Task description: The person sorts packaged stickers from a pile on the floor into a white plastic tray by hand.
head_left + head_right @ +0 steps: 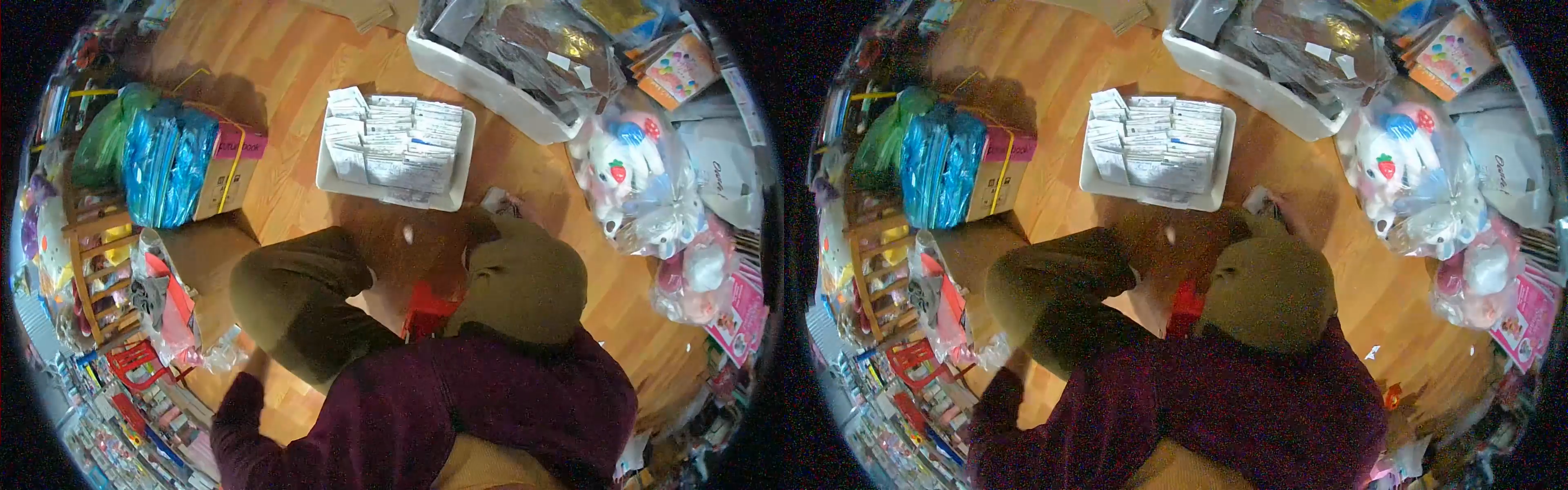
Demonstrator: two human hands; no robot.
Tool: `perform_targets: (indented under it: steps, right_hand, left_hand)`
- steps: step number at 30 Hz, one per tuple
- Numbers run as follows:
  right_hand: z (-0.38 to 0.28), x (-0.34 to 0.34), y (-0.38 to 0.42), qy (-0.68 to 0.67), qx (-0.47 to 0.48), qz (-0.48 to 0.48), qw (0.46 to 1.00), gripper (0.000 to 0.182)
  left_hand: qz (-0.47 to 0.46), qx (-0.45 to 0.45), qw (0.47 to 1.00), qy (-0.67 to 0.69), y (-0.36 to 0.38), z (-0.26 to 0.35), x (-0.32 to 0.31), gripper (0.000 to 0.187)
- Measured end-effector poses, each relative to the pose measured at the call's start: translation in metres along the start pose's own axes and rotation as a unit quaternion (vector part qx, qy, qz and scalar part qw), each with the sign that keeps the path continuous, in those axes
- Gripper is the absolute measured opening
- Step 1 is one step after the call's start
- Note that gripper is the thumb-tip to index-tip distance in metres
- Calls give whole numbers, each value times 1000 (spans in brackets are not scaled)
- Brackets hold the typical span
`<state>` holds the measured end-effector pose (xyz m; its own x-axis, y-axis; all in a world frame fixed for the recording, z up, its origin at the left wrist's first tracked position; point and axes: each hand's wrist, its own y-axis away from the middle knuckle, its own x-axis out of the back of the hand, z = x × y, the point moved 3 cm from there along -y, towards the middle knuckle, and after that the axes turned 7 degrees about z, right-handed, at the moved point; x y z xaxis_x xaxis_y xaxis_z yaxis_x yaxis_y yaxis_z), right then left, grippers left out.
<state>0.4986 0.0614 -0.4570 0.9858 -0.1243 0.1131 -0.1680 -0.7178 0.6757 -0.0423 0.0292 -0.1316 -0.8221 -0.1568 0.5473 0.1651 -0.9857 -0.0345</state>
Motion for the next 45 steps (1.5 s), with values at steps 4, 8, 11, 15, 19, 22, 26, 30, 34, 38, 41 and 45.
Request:
perform_targets:
  steps: [4,8,11,15,19,22,26,30,34,38,41,45]
  right_hand:
    - [23,10,4,4,-47,38,998,30]
    - [9,22,12,143,17,88,986,28]
    - [25,38,20,138,17,91,986,27]
    - [-18,37,73,170,-67,34,983,28]
    - [-11,55,71,251,-109,22,962,29]
    - [-34,39,54,323,-135,16,937,28]
    - [-50,16,46,265,-162,20,950,28]
    - [-37,13,60,286,-113,10,951,28]
    - [-14,23,98,235,-160,22,958,27]
    - [5,25,121,224,-122,65,965,25]
    - [-3,29,120,199,-65,138,968,23]
    - [-5,36,124,32,-41,198,979,22]
  left_hand:
    - [-35,21,999,36,-27,-51,-19,42]
    - [-72,47,992,88,-61,-118,-43,42]
    - [-96,71,982,146,-85,-176,-83,42]
    - [-154,107,952,244,-105,-243,-172,42]
    - [-179,133,923,315,-125,-282,-235,42]
    - [-182,154,907,348,-136,-303,-266,42]
    - [-201,178,893,361,-156,-325,-280,42]
    - [-233,210,875,368,-159,-348,-293,42]
    - [-276,248,853,367,-142,-365,-300,42]
    - [-304,252,848,354,-151,-369,-279,42]
    - [-300,236,857,347,-164,-359,-245,42]
    - [-275,226,873,332,-154,-335,-164,42]
